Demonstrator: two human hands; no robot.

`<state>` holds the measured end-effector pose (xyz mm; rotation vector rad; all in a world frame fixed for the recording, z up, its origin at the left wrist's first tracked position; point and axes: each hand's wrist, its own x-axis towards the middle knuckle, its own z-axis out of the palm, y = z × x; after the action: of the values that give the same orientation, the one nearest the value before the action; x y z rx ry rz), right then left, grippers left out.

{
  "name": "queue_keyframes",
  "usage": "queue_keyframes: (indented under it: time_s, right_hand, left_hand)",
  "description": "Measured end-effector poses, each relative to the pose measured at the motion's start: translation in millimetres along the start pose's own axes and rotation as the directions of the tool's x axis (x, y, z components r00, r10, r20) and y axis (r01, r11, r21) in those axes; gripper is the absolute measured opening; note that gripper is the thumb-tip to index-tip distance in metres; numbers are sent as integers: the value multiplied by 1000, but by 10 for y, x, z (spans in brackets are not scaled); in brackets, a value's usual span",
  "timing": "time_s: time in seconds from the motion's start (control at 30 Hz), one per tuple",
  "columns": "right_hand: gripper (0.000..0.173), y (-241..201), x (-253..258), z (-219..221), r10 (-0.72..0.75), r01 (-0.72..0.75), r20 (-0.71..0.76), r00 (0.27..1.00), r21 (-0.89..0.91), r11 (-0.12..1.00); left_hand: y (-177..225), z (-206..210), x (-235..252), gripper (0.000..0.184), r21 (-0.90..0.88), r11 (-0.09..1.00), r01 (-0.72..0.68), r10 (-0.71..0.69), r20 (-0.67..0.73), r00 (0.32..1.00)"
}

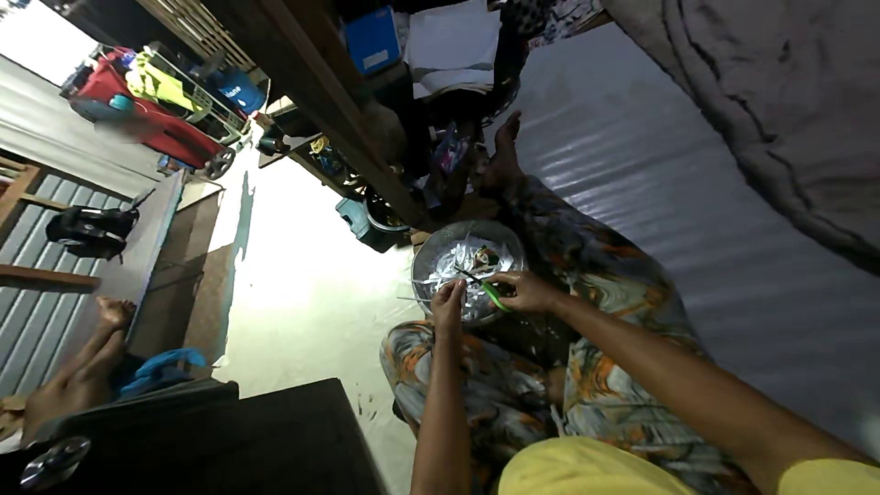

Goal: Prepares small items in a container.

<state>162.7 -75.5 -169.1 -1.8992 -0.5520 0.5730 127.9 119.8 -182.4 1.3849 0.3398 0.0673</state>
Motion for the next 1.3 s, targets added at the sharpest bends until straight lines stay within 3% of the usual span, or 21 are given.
queue_keyframes:
  time_s: [0.37, 0.6, 1.3]
  right_hand:
    - [54, 30, 9, 3, 10, -9, 30, 1000, -31, 999]
    - [48, -36, 0, -24, 44, -48, 24, 999, 155, 987]
    - [47, -8, 5, -6, 26, -27, 8, 1000, 96, 995]
  left_hand:
    - [-15, -11, 1, 11, -51, 999, -1, 0, -10, 1000]
    - [-15, -7, -3, 9, -52, 998, -19, 19, -7, 1000]
    - [-53, -27, 20, 10, -20, 998, -52, 53, 31, 998]
